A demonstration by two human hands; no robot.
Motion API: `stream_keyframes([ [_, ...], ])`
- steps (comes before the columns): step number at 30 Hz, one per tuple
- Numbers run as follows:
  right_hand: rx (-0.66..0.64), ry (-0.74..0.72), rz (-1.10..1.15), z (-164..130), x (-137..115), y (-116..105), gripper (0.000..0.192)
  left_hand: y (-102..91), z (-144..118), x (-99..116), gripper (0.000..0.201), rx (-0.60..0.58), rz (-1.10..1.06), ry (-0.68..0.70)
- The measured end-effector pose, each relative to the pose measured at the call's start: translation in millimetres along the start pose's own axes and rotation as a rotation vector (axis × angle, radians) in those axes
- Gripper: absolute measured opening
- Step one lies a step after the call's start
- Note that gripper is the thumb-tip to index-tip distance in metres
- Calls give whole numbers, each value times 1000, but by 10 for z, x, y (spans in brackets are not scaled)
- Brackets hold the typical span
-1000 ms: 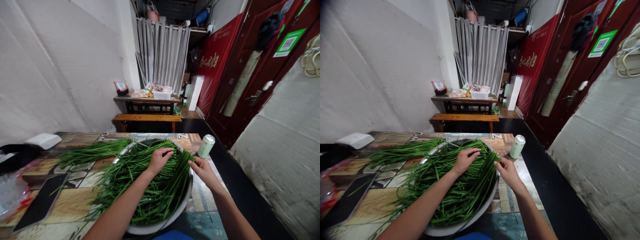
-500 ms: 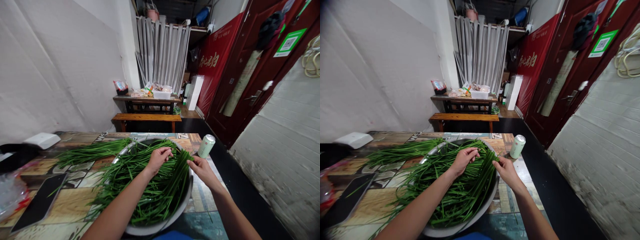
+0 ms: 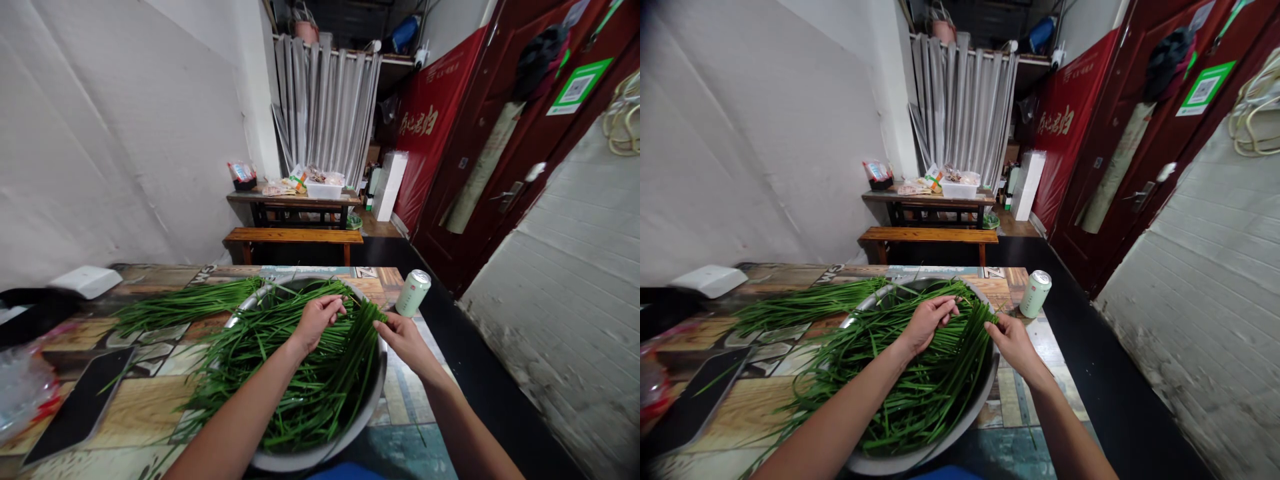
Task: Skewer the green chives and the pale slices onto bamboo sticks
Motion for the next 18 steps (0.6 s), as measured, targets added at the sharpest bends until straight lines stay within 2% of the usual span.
stream_keyframes([
  [5,-9,2,-4,7,-15,12,24,-8,-3,6,32,-11,-27,3],
  [11,19,13,-46,15,-39,20,27,-17,-5,-13,42,-32,-76,-12],
  [18,30,0,-50,15,-63,29,30,-12,-8,-32,43,-50,-106,-22],
])
Point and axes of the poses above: each hand's wrist, its own z-axis towards the middle knuckle, its own y-axis out of the palm, x = y × z, the point moved 3 cm from there along z, towards the middle knuckle, and after that the axes turned 6 degrees about z, right-handed, at the moved point
